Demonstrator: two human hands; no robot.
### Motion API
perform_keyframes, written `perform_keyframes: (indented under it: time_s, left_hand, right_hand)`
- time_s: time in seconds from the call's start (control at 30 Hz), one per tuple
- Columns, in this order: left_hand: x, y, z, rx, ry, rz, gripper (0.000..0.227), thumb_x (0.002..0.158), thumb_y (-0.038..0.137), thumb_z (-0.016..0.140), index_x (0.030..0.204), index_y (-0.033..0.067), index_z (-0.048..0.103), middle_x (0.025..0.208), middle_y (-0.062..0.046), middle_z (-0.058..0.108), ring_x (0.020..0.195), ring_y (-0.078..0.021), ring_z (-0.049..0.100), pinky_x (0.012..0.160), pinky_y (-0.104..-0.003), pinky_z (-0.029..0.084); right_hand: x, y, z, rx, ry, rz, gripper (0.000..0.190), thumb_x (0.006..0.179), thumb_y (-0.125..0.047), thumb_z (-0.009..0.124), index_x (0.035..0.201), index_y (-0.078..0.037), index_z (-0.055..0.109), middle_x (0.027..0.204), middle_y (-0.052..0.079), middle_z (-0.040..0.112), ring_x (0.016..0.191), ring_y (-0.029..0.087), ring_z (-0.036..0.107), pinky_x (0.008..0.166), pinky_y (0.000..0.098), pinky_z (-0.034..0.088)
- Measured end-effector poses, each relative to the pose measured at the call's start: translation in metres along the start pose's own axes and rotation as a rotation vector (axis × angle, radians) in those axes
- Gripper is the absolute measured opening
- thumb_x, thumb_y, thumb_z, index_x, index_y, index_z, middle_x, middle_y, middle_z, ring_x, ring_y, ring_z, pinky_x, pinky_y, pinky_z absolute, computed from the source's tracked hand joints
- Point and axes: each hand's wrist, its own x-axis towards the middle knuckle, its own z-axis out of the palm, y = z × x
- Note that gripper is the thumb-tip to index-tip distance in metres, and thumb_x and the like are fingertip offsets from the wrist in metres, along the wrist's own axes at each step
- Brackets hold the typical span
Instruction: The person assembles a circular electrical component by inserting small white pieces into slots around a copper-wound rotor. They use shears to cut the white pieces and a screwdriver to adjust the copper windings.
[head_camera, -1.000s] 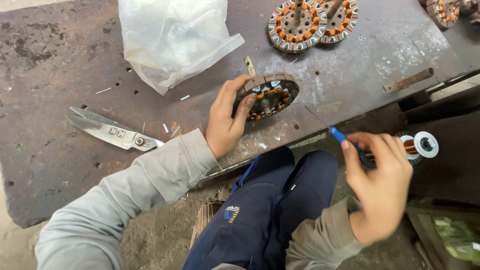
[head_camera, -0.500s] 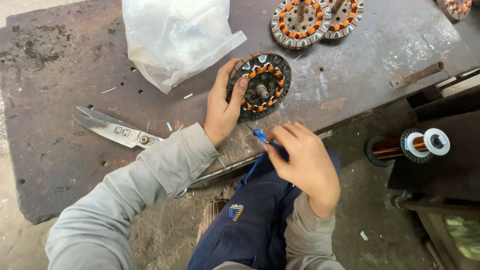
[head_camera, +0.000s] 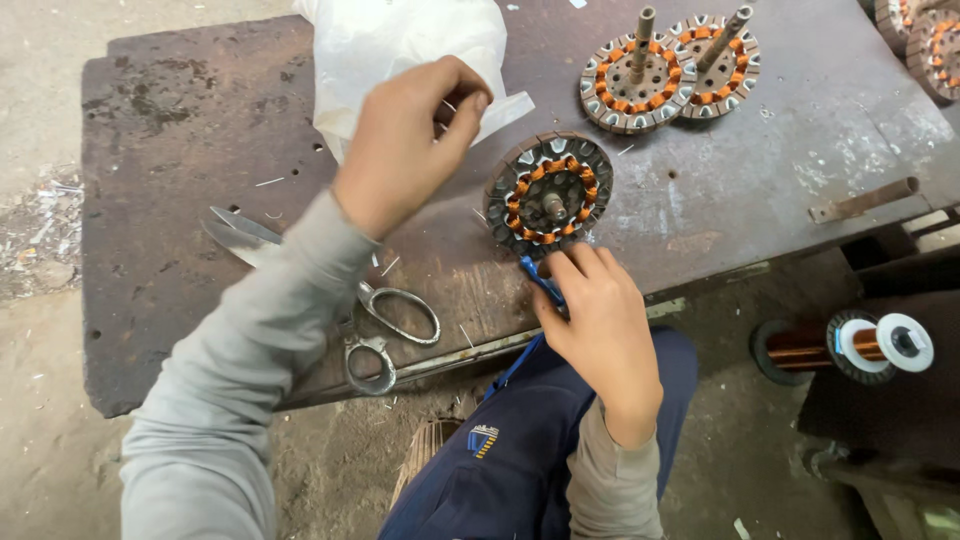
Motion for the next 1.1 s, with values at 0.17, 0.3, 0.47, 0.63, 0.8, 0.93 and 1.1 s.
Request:
perform_keyframes:
  time_s: [0.17, 0.3, 0.47, 0.63, 0.8, 0.93, 1.1]
  left_hand:
    - [-0.011, -0.029, -0.069, 0.572, -0.491, -0.246, 0.013, 0.086, 0.004, 0.064, 0.092, 0.0031, 0.076, 0.095, -0.026, 0.072, 0.089, -0.0427, 0.069, 0.082, -0.049, 0.054]
    - [-0.010, -0.088, -0.042, 0.552, -0.566, -0.220, 0.021, 0.075, -0.003, 0.063, 0.094, 0.0016, 0.073, 0.096, -0.026, 0.071, 0.093, -0.0435, 0.068, 0.080, -0.049, 0.054]
    - [-0.018, -0.167, -0.002, 0.470, -0.383, -0.024, 0.015, 0.082, 0.004, 0.067, 0.095, -0.0048, 0.067, 0.093, -0.027, 0.070, 0.091, -0.0454, 0.066, 0.077, -0.052, 0.051]
    - [-0.030, -0.214, 0.028, 0.674, -0.211, 0.060, 0.016, 0.088, 0.015, 0.068, 0.085, 0.0005, 0.072, 0.084, -0.025, 0.070, 0.081, -0.0432, 0.068, 0.075, -0.053, 0.052]
    - [-0.033, -0.230, 0.033, 0.663, -0.150, 0.079, 0.015, 0.083, 0.015, 0.068, 0.080, 0.0019, 0.073, 0.082, -0.024, 0.070, 0.082, -0.0427, 0.068, 0.078, -0.051, 0.053]
    - [-0.031, -0.231, 0.030, 0.744, -0.228, 0.036, 0.015, 0.080, 0.015, 0.069, 0.080, 0.0011, 0.074, 0.084, -0.024, 0.071, 0.083, -0.0422, 0.068, 0.079, -0.050, 0.053]
    - [-0.034, -0.230, 0.020, 0.727, -0.203, 0.080, 0.018, 0.078, 0.015, 0.072, 0.084, -0.0022, 0.074, 0.087, -0.025, 0.071, 0.086, -0.0423, 0.068, 0.081, -0.049, 0.053]
  right_hand:
    - [-0.008, -0.043, 0.000, 0.337, -0.059, -0.178, 0.024, 0.086, -0.014, 0.076, 0.103, -0.001, 0.065, 0.105, 0.015, 0.065, 0.099, 0.034, 0.063, 0.084, 0.0432, 0.052]
    - [-0.012, -0.097, 0.039, 0.422, -0.041, -0.321, 0.032, 0.091, -0.014, 0.074, 0.115, 0.002, 0.062, 0.118, 0.021, 0.062, 0.108, 0.039, 0.060, 0.095, 0.0451, 0.051]
    - [-0.020, -0.123, 0.065, 0.186, -0.036, -0.364, 0.043, 0.078, -0.006, 0.070, 0.119, 0.002, 0.061, 0.127, 0.023, 0.058, 0.114, 0.040, 0.057, 0.096, 0.0460, 0.051]
    - [-0.030, -0.114, 0.057, 0.229, -0.129, -0.245, 0.048, 0.080, -0.003, 0.069, 0.127, 0.003, 0.060, 0.118, 0.019, 0.057, 0.103, 0.036, 0.057, 0.087, 0.0453, 0.051]
    - [-0.041, -0.121, 0.050, 0.189, -0.194, -0.146, 0.050, 0.078, -0.006, 0.072, 0.126, 0.002, 0.059, 0.107, 0.018, 0.056, 0.096, 0.036, 0.057, 0.077, 0.0456, 0.050]
    - [-0.046, -0.124, 0.051, 0.196, -0.162, -0.087, 0.040, 0.080, -0.007, 0.073, 0.117, 0.001, 0.059, 0.097, 0.017, 0.056, 0.088, 0.035, 0.060, 0.070, 0.0461, 0.049]
    - [-0.057, -0.128, 0.060, 0.258, -0.034, 0.032, 0.035, 0.077, -0.008, 0.074, 0.107, -0.001, 0.056, 0.090, 0.016, 0.059, 0.081, 0.035, 0.062, 0.066, 0.0460, 0.050]
